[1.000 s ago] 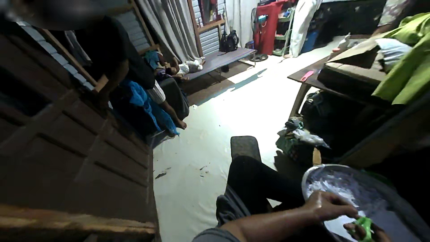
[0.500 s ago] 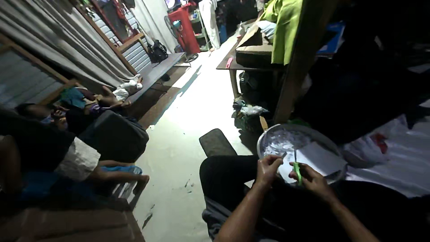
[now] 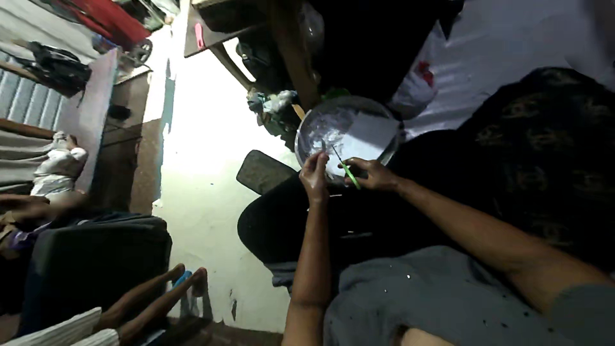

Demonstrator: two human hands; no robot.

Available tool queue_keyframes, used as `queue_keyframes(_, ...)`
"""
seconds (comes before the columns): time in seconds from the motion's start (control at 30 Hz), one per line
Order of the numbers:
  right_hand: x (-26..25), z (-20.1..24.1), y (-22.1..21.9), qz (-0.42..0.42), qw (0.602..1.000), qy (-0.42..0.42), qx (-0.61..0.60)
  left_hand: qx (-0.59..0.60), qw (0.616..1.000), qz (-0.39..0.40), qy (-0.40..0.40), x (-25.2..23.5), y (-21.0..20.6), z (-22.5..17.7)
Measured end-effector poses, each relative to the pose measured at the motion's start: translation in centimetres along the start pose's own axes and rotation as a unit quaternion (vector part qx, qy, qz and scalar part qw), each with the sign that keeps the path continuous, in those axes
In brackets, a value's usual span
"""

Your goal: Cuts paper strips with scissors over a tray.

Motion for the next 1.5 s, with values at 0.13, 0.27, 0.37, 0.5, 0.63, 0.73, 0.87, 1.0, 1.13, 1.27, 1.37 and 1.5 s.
queue_keyframes(0.13, -0.4, 0.7, 0.0, 0.006, 1.000, 0.026, -0.010, -0.014, 1.000, 0.004, -0.006, 0.3, -0.1, 0.0)
queue_keyframes(0.27, -0.5, 0.5, 0.2, -0.010, 1.000, 0.022, -0.019, -0.037, 0.999, 0.018, -0.011, 0.5, -0.5, 0.0)
queue_keyframes(0.37, -0.4, 0.5, 0.3, -0.015, 0.999, 0.005, -0.028, -0.046, 0.999, 0.019, -0.009, 0.7, -0.6, 0.1)
queue_keyframes(0.5, -0.5, 0.4, 0.4, -0.007, 1.000, -0.014, -0.018, -0.042, 0.999, 0.019, -0.005, 0.7, -0.6, 0.4)
queue_keyframes(0.63, -0.5, 0.1, 0.5, -0.022, 1.000, -0.006, -0.005, -0.035, 0.999, 0.010, 0.005, 0.7, -0.5, 0.5)
queue_keyframes(0.73, -0.4, 0.1, 0.5, -0.030, 1.000, 0.001, -0.007, -0.029, 1.000, 0.008, 0.004, 0.6, -0.5, 0.3)
queue_keyframes(0.87, -0.4, -0.2, 0.6, -0.036, 0.999, -0.004, -0.008, -0.021, 1.000, -0.002, 0.008, 0.5, -0.7, 0.0)
queue_keyframes(1.0, -0.4, -0.7, 0.5, -0.035, 0.999, -0.025, -0.017, -0.004, 1.000, -0.008, 0.013, 0.5, -0.4, 0.5)
queue_keyframes(1.13, -0.4, -1.7, 0.2, -0.025, 0.998, -0.044, -0.022, 0.000, 0.999, -0.025, 0.030, 0.4, 0.1, 1.1)
queue_keyframes(1.27, -0.4, -2.0, 0.2, -0.018, 0.997, -0.065, -0.033, 0.007, 0.999, -0.036, 0.037, 0.4, 0.5, 1.3)
queue_keyframes(1.37, -0.4, -1.9, 0.2, -0.021, 0.996, -0.068, -0.048, 0.013, 0.998, -0.042, 0.035, 0.5, 0.7, 1.1)
queue_keyframes(1.5, -0.4, -1.8, 0.1, -0.007, 0.997, -0.058, -0.047, 0.023, 0.998, -0.047, 0.034, 0.5, 1.0, 1.0)
Point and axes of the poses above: each hand's wrist, its own x-axis away from the middle knuckle, its own y-axis out of the back of the hand, z = x × y, the point moved 9 cm from there along -x, towards the middle knuckle, and after that the axes turned 1 degree about -x, right-handed, at the moved point
